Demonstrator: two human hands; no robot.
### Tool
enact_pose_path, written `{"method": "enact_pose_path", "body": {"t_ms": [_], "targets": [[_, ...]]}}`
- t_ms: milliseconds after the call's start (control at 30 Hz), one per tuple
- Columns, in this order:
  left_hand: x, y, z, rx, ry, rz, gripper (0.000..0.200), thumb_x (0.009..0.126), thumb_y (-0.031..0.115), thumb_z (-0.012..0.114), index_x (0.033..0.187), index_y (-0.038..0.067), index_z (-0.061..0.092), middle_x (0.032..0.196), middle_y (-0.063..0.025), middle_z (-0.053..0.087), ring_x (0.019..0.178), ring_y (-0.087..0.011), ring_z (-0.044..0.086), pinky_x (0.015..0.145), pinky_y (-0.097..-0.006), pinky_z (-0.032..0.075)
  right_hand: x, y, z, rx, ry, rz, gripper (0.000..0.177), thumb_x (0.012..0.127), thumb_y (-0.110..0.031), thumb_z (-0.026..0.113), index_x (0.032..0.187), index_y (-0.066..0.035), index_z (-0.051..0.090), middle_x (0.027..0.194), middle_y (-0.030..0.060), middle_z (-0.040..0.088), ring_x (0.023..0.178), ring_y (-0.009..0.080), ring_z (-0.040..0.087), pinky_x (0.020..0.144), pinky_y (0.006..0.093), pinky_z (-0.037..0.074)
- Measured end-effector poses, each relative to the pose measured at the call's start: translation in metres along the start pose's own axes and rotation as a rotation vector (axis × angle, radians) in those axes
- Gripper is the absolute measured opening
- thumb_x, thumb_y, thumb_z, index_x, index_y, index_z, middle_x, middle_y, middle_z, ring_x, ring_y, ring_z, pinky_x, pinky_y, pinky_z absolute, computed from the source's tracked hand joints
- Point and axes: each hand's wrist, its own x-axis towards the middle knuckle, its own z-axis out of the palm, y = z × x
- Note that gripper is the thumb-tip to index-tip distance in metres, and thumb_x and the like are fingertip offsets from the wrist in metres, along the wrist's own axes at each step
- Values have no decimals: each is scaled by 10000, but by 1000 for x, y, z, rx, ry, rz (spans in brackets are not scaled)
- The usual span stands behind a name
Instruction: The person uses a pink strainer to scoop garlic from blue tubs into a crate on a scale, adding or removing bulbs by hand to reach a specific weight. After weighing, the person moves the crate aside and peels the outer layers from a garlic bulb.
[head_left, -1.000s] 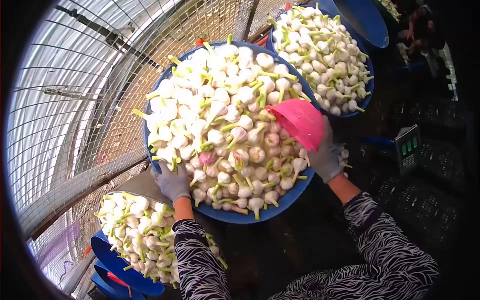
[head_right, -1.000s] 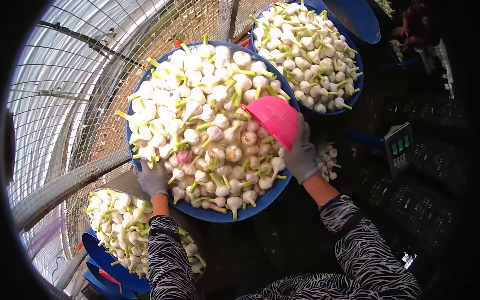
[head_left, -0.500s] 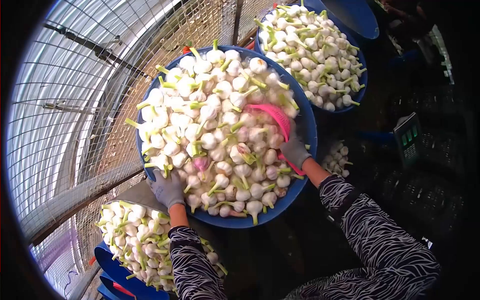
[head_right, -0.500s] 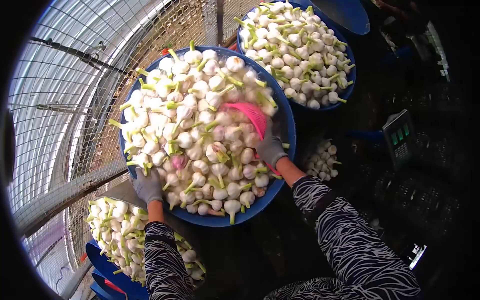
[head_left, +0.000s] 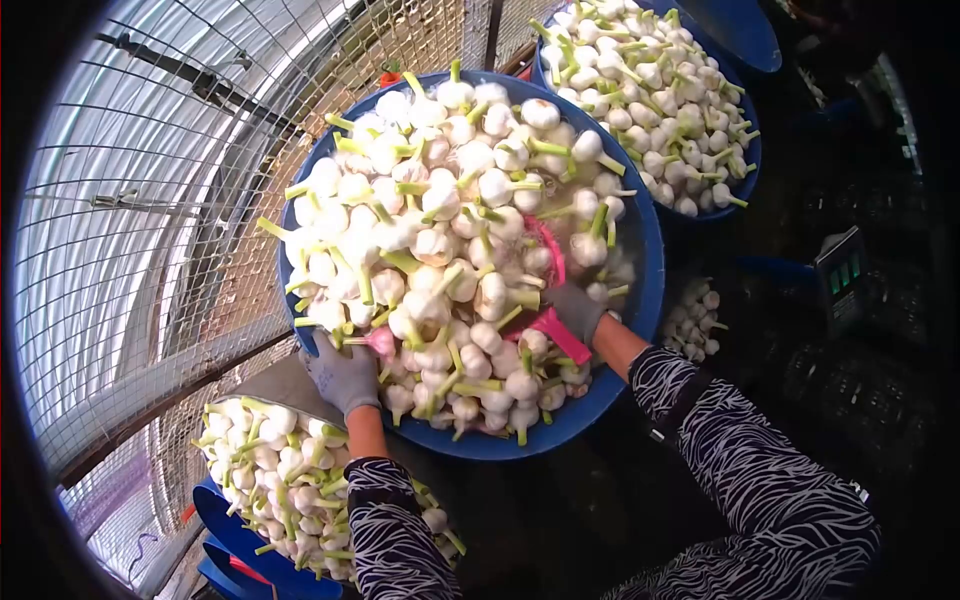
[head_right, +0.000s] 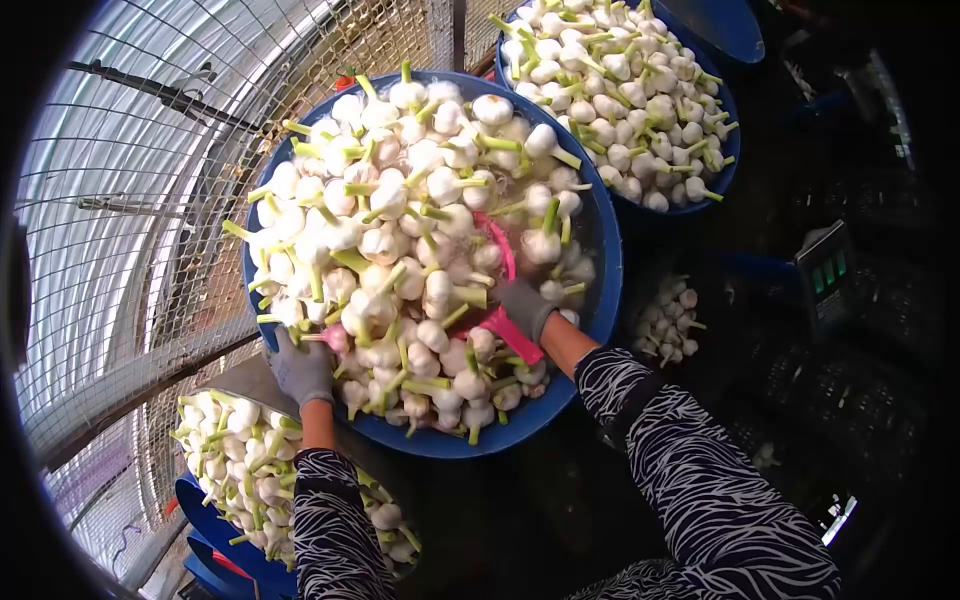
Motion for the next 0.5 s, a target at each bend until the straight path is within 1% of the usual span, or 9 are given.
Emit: {"method": "enact_pose_path", "body": {"t_ms": [100, 167, 233, 300, 333, 400, 433, 467, 500], "targets": [[0, 2, 1, -16, 27, -24, 454, 728, 184, 608, 1145, 55, 483, 1123, -283, 488, 1064, -441, 491, 899, -481, 409, 30, -41, -7, -615, -543, 202, 126, 735, -110, 643, 840, -77, 705, 845, 169, 668, 775, 319, 661, 702, 379, 517], [3, -3, 3, 7, 67, -14, 466, 726, 189, 609, 1153, 58, 475, 1101, -284, 487, 1036, -437, 500, 877, -487, 412, 38, -33, 15, -235, -213, 381, 151, 708, -175, 673, 761, -35, 690, 768, 131, 669, 663, 241, 629, 630, 341, 508], [0, 0, 2, 24, 97, 16, 478, 722, 189, 614, 1160, 61, 474, 1077, -287, 492, 981, -439, 526, 834, -497, 426, 32, -36, 12, 805, 65, 833, 177, 726, -178, 646, 774, -11, 679, 739, 104, 660, 628, 194, 590, 608, 329, 497], [0, 6, -10, -4, -42, -78, 519, 719, 209, 619, 1199, 75, 473, 1006, -289, 524, 857, -446, 569, 731, -508, 448, 23, -42, 21, 937, 227, 609, 194, 758, -174, 590, 784, 6, 660, 685, 71, 618, 603, 165, 533, 582, 339, 473], [4, -17, 12, 34, 23, -30, 541, 717, 240, 625, 1217, 91, 482, 918, -297, 560, 755, -446, 585, 646, -514, 447, 21, -30, 29, 718, 88, 760, 221, 785, -203, 567, 791, 2, 647, 705, 87, 615, 610, 183, 538, 589, 364, 463], [2, -20, 14, 56, 19, -33, 625, 731, 292, 628, 1311, 127, 464, 892, -284, 627, 790, -439, 612, 678, -505, 465, 13, 32, 84, 642, 25, 756, 300, 733, -197, 645, 923, 33, 617, 760, 96, 644, 671, 194, 583, 620, 372, 483], [9, -27, 22, 41, -14, -35, 560, 798, 375, 569, 1297, 133, 491, 954, -270, 637, 851, -427, 614, 703, -513, 461, 7, -40, 11, 588, 5, 838, 274, 730, -172, 638, 914, 29, 615, 741, 84, 635, 657, 190, 580, 591, 364, 474], [5, -13, 16, 159, -21, -32, 541, 815, 412, 556, 1262, 110, 517, 991, -243, 630, 824, -378, 618, 699, -474, 482, 9, -98, -32, 940, 238, 829, 135, 748, -148, 605, 811, -29, 614, 659, 52, 569, 561, 187, 523, 531, 378, 428], [-1, -4, 8, 290, -15, -42, 537, 832, 450, 543, 1227, 86, 543, 1028, -216, 622, 796, -329, 622, 694, -434, 503, 8, -77, -20, 1023, 143, 806, 181, 704, -109, 628, 859, -15, 626, 672, 59, 595, 541, 184, 531, 510, 359, 432]]}}
